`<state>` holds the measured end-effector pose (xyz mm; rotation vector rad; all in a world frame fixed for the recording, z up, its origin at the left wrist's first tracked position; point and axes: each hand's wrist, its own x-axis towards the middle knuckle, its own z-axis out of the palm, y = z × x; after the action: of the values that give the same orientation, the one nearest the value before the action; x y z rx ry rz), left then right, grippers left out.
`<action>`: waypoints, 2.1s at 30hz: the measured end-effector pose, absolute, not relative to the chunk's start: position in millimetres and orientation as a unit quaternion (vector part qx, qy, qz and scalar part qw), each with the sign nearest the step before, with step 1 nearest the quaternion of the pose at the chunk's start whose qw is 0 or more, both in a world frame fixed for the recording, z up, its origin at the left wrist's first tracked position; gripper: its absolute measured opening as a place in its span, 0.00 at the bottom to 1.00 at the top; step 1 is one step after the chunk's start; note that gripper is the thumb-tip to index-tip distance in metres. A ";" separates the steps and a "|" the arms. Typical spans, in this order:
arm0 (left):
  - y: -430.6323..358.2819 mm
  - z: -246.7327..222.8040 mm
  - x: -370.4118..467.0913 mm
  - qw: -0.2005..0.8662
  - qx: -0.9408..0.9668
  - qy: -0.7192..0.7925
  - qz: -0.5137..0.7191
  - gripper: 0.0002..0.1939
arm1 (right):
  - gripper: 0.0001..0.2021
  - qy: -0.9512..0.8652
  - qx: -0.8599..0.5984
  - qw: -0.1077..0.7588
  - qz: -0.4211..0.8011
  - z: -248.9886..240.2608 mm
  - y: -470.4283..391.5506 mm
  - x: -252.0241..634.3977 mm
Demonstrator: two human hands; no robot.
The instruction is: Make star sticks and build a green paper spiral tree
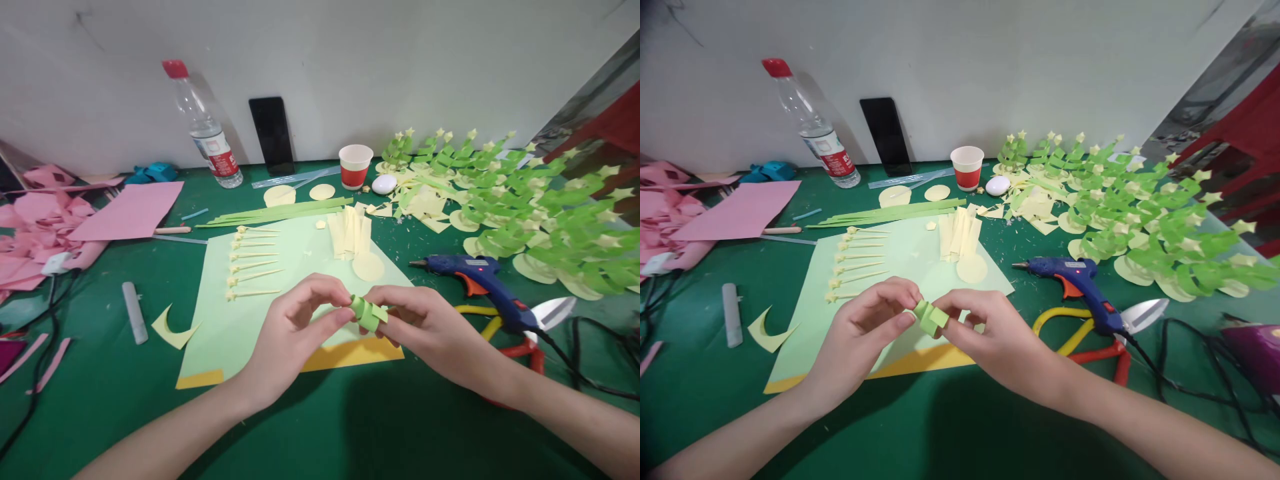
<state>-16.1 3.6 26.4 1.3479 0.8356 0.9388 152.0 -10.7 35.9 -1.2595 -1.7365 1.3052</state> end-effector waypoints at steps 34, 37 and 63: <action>4.6 25.2 -21.6 0.419 0.702 0.372 0.439 0.12 | 0.10 -0.708 -0.454 0.161 0.517 46.6 -19.7 158.8; 5.8 26.8 -23.0 0.425 0.693 0.370 0.449 0.12 | 0.07 -0.650 -0.469 0.181 0.570 49.6 -13.1 165.0; -1.5 24.5 -13.9 0.624 0.609 0.322 0.368 0.16 | 0.06 -0.494 -0.420 0.229 0.726 36.1 -6.8 155.2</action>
<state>-13.9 -1.5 24.5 1.3987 0.7386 0.8439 155.2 -6.8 36.1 -1.1573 -1.3594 1.9984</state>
